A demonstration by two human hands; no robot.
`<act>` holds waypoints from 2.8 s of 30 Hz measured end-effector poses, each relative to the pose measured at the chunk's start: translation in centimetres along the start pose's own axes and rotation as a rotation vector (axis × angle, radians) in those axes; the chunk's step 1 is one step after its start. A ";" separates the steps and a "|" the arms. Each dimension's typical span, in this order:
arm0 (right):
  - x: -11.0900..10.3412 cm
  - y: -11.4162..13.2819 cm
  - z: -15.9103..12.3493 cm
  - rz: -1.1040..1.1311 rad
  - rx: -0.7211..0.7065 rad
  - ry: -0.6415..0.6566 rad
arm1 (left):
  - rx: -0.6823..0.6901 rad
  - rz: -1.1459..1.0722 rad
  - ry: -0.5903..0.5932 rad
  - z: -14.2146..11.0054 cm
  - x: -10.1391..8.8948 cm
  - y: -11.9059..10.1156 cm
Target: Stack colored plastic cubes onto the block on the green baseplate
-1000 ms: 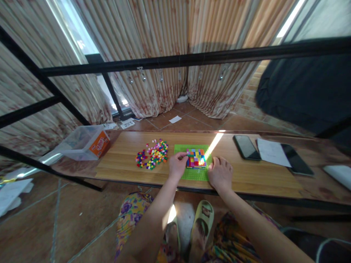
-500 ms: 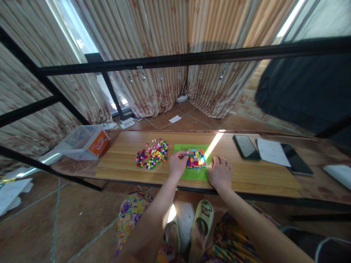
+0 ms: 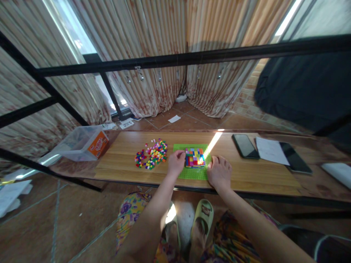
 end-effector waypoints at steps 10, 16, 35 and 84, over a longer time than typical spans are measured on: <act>0.0 0.0 0.0 0.007 0.005 0.012 | 0.036 0.060 -0.041 0.6 0.5 0.4; 0.1 -0.1 -0.1 0.010 -0.003 -0.002 | 0.053 0.124 -0.072 -0.2 0.3 -1.0; 0.4 -0.3 0.0 -0.014 -0.014 0.026 | -0.025 0.029 -0.094 -0.8 -0.1 0.3; 0.4 -0.2 0.1 -0.003 0.006 0.022 | 0.190 0.366 -0.023 -5.9 -5.1 -1.9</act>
Point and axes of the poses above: each hand's wrist, its own z-axis towards the middle knuckle, its own x-axis out of the palm, y = z × x, the point moved 3 cm from there along z, towards the middle knuckle, and after that the axes turned 4 degrees about z, right-handed, at the moved point
